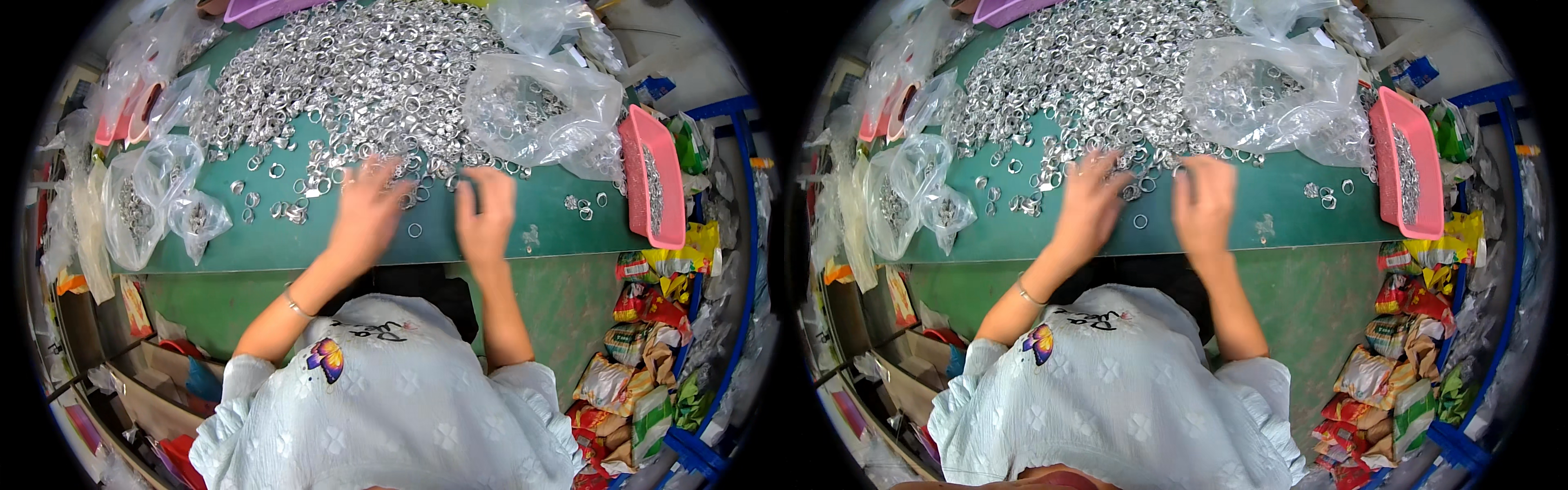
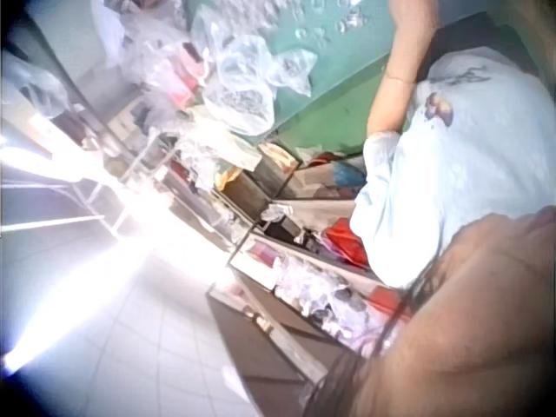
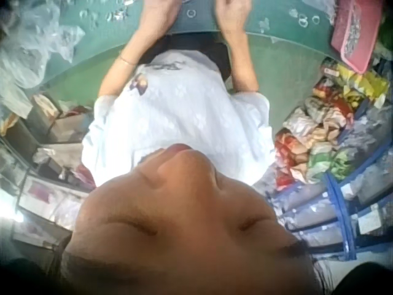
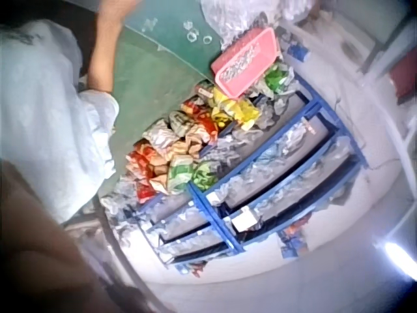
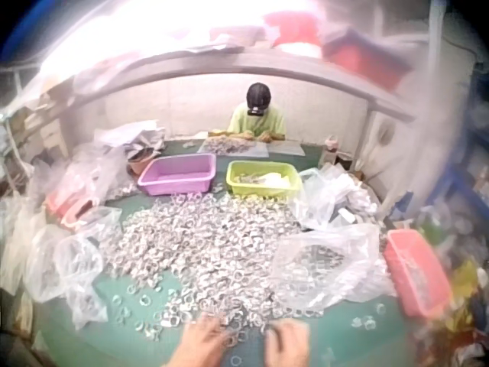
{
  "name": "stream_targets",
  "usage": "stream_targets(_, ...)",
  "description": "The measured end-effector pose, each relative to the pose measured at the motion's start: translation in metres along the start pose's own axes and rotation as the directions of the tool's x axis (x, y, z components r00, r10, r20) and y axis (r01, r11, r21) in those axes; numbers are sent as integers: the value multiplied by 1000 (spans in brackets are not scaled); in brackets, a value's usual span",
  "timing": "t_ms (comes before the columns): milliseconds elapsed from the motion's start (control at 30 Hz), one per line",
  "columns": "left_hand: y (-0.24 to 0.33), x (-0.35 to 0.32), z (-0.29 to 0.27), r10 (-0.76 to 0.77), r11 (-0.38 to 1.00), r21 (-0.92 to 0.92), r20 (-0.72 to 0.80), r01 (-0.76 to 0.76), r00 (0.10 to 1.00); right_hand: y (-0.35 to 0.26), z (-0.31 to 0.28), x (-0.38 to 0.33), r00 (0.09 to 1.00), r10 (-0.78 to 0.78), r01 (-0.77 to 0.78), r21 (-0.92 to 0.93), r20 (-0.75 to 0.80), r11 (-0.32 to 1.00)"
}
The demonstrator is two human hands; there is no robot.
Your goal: The person assembles small silver metal rings and decorative charms into keychains by hand. They pick up components from a large pile on a green table, link them together, and place the finished keychains into clear plastic bags. The person also sorts loose rings and occasionally reaches for new bags from a nearby shelf.
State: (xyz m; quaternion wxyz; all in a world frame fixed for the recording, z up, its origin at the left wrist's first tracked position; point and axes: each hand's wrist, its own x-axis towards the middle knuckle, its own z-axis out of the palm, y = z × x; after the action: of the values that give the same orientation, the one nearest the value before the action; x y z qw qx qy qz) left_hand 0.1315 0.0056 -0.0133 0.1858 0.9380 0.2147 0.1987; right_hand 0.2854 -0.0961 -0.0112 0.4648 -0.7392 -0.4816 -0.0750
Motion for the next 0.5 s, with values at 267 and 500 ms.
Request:
stream_targets(267,-22,15,21,0,962,274,48,-13,999,37,-23,-22,979,93,-79,-83,182,993)
stream_targets(500,23,-9,1,-485,183,-917,229,354,844,-27,4,-26,975,26,-98,324,220,941)
